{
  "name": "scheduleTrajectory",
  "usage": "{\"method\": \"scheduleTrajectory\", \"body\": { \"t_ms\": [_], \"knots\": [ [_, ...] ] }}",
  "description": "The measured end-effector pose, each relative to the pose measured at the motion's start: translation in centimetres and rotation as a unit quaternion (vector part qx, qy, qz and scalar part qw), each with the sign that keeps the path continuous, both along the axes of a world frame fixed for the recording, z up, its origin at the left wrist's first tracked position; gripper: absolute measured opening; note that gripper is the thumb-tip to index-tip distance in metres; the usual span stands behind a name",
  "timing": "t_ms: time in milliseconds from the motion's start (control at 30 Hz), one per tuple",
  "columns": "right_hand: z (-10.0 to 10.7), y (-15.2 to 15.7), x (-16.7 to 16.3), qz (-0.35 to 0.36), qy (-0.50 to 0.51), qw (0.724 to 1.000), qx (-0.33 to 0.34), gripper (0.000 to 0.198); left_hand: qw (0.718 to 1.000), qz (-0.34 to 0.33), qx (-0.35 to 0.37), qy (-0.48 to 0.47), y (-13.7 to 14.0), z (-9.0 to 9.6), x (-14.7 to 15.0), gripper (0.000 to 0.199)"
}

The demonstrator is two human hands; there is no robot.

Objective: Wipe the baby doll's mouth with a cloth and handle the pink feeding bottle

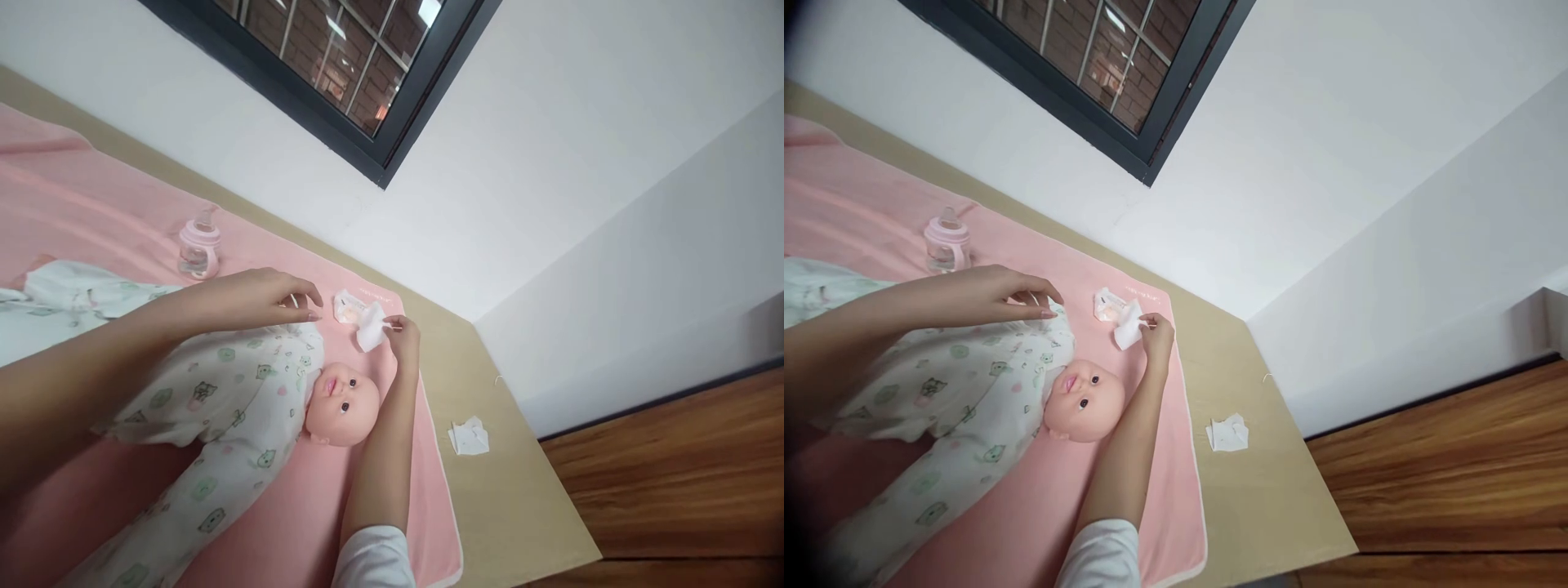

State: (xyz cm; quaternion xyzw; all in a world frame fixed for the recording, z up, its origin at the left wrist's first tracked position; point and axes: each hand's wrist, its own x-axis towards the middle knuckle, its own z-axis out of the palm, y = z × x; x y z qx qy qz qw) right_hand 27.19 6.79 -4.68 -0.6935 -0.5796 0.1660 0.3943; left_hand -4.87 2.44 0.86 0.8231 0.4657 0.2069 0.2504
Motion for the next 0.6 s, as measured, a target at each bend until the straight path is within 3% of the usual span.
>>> {"method": "scheduleTrajectory", "body": {
  "t_ms": [233, 467, 600],
  "knots": [
    [4.2, -2.5, -3.4, 0.14, -0.017, 0.986, 0.084, 0.03, 1.0, -0.014, 0.027, -0.004, -0.1, -0.4, 0.4, 0.059],
    [8.2, -7.6, -6.9, 0.332, -0.032, 0.937, 0.106, 0.029, 0.987, -0.039, 0.128, -0.084, -1.1, -1.0, 1.9, 0.066],
    [9.3, -9.8, -8.2, 0.384, -0.043, 0.914, 0.12, 0.028, 0.99, -0.068, 0.102, -0.074, -1.0, -0.8, 1.5, 0.065]
  ]
}}
